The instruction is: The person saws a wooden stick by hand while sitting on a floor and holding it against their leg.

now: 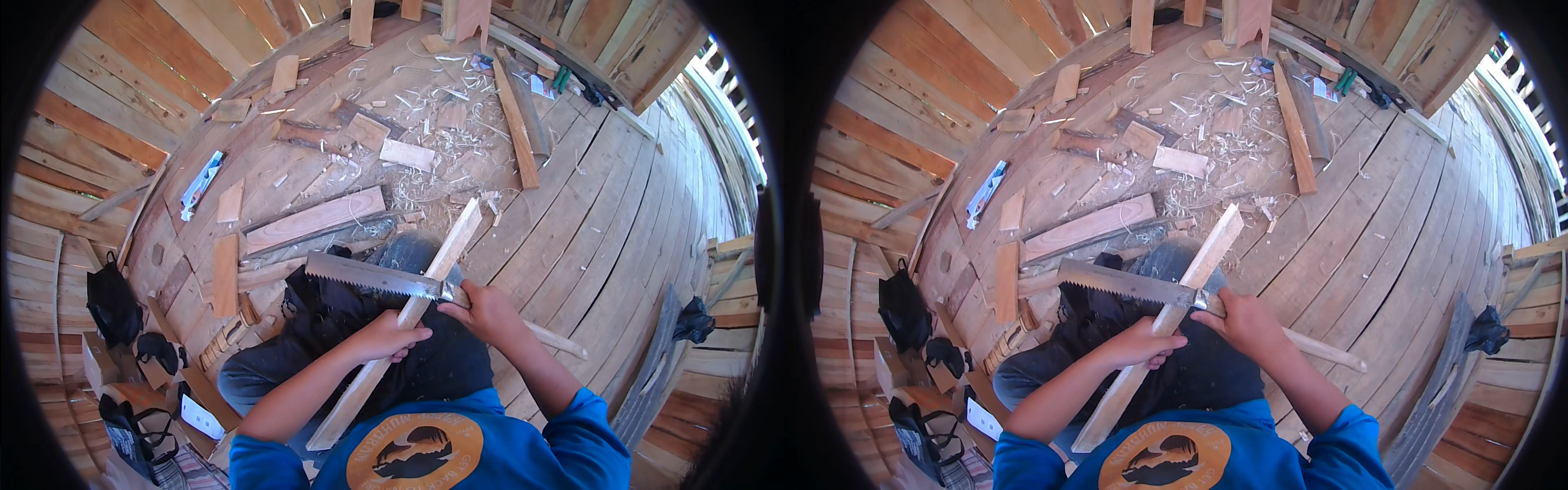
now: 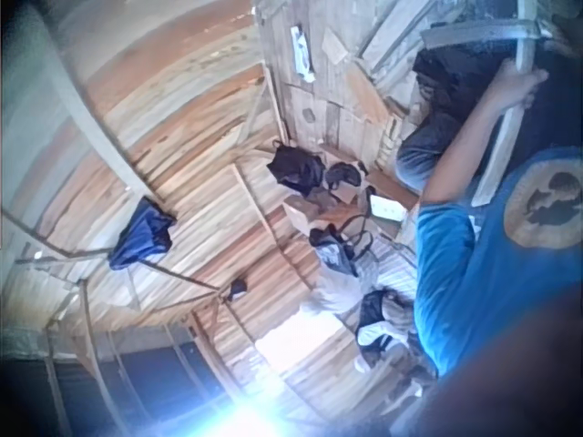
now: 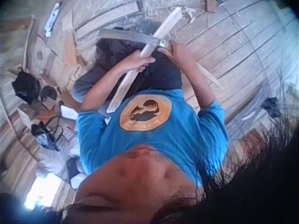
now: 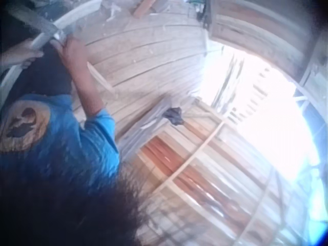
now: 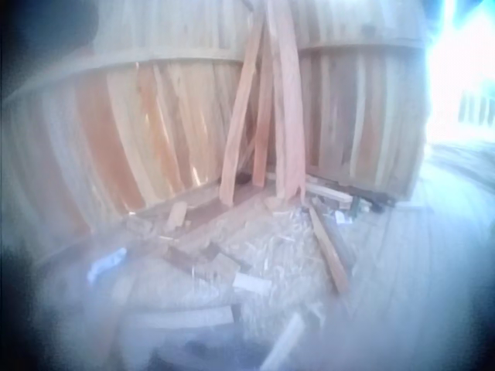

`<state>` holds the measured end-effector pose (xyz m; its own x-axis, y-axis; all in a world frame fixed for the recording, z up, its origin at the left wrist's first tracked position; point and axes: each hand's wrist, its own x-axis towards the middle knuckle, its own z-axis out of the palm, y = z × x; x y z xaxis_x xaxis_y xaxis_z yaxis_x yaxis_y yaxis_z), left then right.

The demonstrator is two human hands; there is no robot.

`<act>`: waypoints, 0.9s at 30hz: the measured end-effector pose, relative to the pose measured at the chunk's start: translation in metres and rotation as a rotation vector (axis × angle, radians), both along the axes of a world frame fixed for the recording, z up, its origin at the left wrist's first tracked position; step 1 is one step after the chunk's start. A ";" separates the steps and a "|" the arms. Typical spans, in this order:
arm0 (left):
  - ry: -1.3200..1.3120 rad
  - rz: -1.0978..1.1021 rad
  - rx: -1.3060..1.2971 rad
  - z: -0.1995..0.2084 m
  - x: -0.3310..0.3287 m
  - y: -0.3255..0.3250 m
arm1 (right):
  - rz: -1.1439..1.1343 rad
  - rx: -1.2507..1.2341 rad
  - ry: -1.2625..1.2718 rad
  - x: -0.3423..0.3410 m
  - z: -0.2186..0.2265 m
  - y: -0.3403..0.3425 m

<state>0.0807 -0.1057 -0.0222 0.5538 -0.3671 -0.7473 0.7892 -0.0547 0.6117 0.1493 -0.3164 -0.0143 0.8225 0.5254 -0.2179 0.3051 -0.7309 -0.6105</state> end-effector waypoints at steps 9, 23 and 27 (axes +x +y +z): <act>-0.063 -0.014 0.084 -0.010 -0.002 -0.005 | -0.051 -0.323 -0.011 0.032 -0.024 -0.001; -0.152 0.013 0.186 -0.008 -0.002 -0.009 | -0.112 -0.458 -0.002 0.058 -0.034 -0.004; -0.221 -0.009 0.265 -0.006 -0.004 -0.012 | -0.081 -0.430 0.014 0.040 -0.010 0.011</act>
